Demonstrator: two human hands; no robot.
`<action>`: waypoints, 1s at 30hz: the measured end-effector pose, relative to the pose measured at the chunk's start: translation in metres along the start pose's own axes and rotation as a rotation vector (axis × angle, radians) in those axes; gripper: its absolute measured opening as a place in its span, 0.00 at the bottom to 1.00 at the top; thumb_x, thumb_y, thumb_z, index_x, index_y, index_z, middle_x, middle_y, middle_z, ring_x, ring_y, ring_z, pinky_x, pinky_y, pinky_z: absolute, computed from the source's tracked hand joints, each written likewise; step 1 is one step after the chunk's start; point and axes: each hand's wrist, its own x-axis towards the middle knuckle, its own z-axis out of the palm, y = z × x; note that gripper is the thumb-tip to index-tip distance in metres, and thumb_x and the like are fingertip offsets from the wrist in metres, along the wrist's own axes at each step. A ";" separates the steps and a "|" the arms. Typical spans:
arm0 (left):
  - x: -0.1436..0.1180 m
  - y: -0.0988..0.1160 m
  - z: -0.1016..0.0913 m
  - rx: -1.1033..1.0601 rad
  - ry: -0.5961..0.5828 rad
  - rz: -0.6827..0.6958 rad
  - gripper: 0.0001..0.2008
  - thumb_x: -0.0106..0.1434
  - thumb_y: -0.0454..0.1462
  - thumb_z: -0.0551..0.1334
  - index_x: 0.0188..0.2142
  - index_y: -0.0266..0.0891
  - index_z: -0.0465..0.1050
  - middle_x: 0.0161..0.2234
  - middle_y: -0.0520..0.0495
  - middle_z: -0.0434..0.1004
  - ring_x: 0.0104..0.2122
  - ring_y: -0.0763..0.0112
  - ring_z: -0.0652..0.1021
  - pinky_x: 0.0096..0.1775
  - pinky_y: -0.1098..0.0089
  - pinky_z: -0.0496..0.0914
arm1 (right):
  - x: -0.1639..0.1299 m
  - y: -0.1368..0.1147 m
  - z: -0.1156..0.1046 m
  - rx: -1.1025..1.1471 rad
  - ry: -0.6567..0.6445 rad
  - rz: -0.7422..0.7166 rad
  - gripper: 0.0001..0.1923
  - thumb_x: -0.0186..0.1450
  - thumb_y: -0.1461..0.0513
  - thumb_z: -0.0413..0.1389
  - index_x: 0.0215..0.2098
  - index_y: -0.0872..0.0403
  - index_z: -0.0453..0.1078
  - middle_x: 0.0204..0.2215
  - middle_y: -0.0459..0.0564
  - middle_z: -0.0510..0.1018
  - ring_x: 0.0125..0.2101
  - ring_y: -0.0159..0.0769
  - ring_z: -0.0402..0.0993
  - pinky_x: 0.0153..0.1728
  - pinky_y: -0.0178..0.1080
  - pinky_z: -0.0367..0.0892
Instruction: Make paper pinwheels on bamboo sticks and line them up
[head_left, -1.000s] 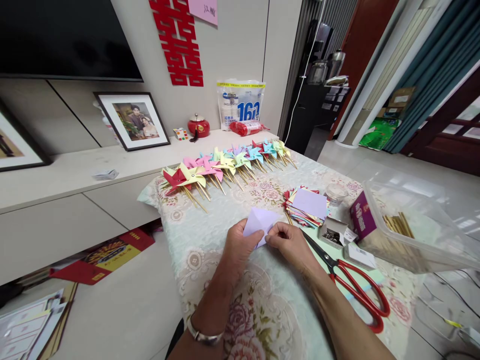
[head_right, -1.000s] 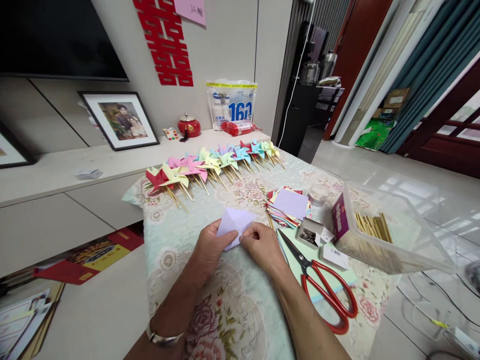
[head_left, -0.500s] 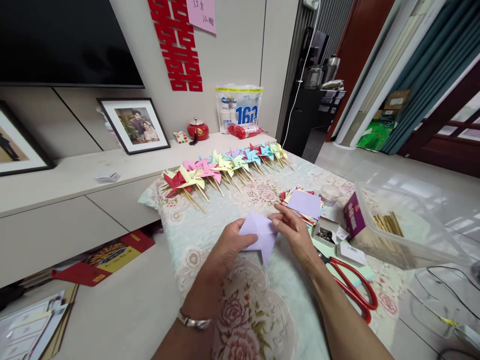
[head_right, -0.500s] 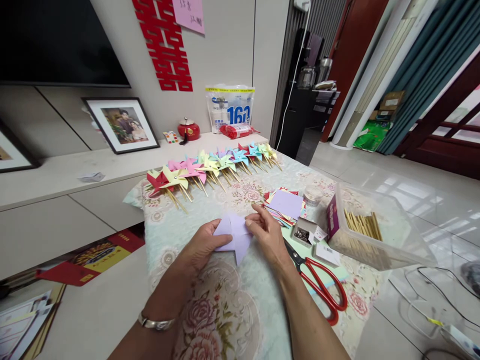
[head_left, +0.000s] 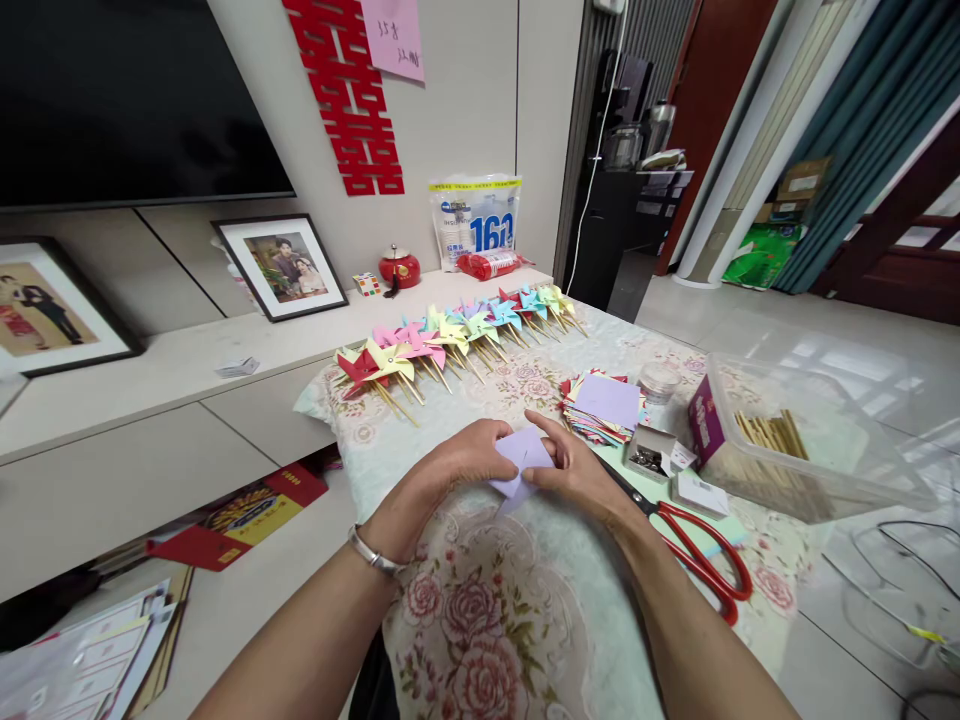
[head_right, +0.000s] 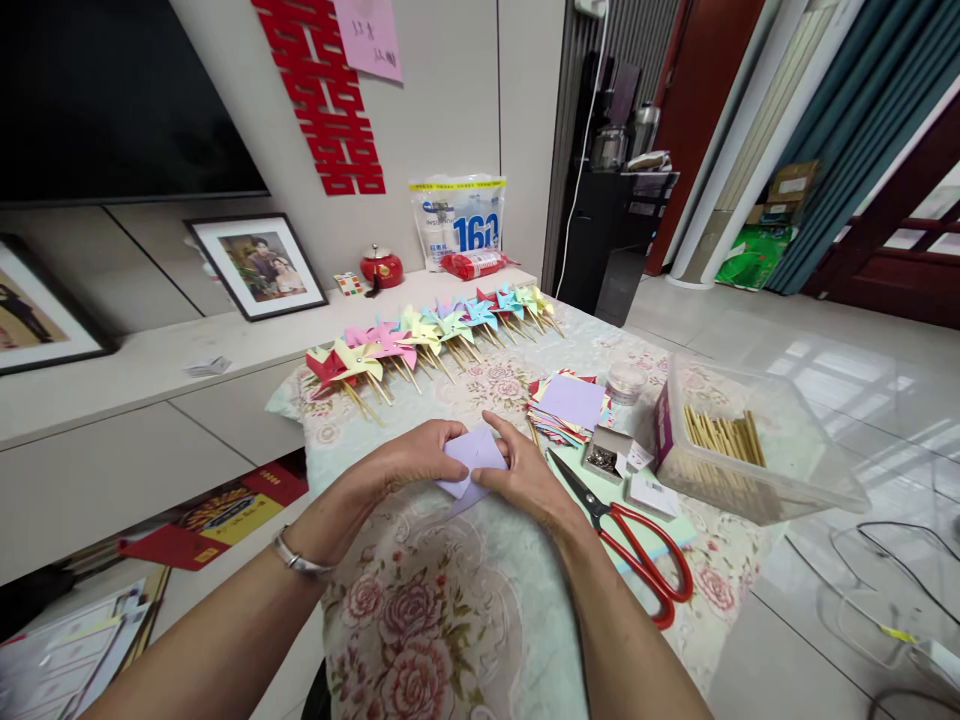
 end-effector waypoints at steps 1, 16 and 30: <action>0.002 0.000 0.000 0.013 -0.009 0.000 0.12 0.38 0.31 0.67 0.27 0.40 0.78 0.22 0.52 0.76 0.21 0.67 0.72 0.23 0.71 0.59 | 0.000 -0.001 0.000 0.002 0.004 0.002 0.50 0.52 0.63 0.64 0.70 0.56 0.49 0.33 0.44 0.78 0.28 0.32 0.70 0.30 0.34 0.62; 0.013 0.017 -0.001 0.101 -0.033 -0.022 0.13 0.34 0.29 0.68 0.24 0.40 0.79 0.19 0.52 0.75 0.19 0.68 0.71 0.23 0.71 0.57 | -0.002 -0.007 0.001 0.136 0.042 0.036 0.55 0.49 0.67 0.64 0.71 0.58 0.47 0.30 0.43 0.78 0.26 0.32 0.70 0.28 0.33 0.62; -0.016 0.015 0.027 -0.689 0.266 0.001 0.25 0.48 0.44 0.75 0.42 0.33 0.77 0.35 0.43 0.82 0.32 0.67 0.79 0.35 0.69 0.70 | 0.012 0.002 -0.006 0.231 0.477 -0.063 0.49 0.43 0.66 0.65 0.64 0.57 0.61 0.45 0.51 0.79 0.35 0.37 0.73 0.35 0.35 0.65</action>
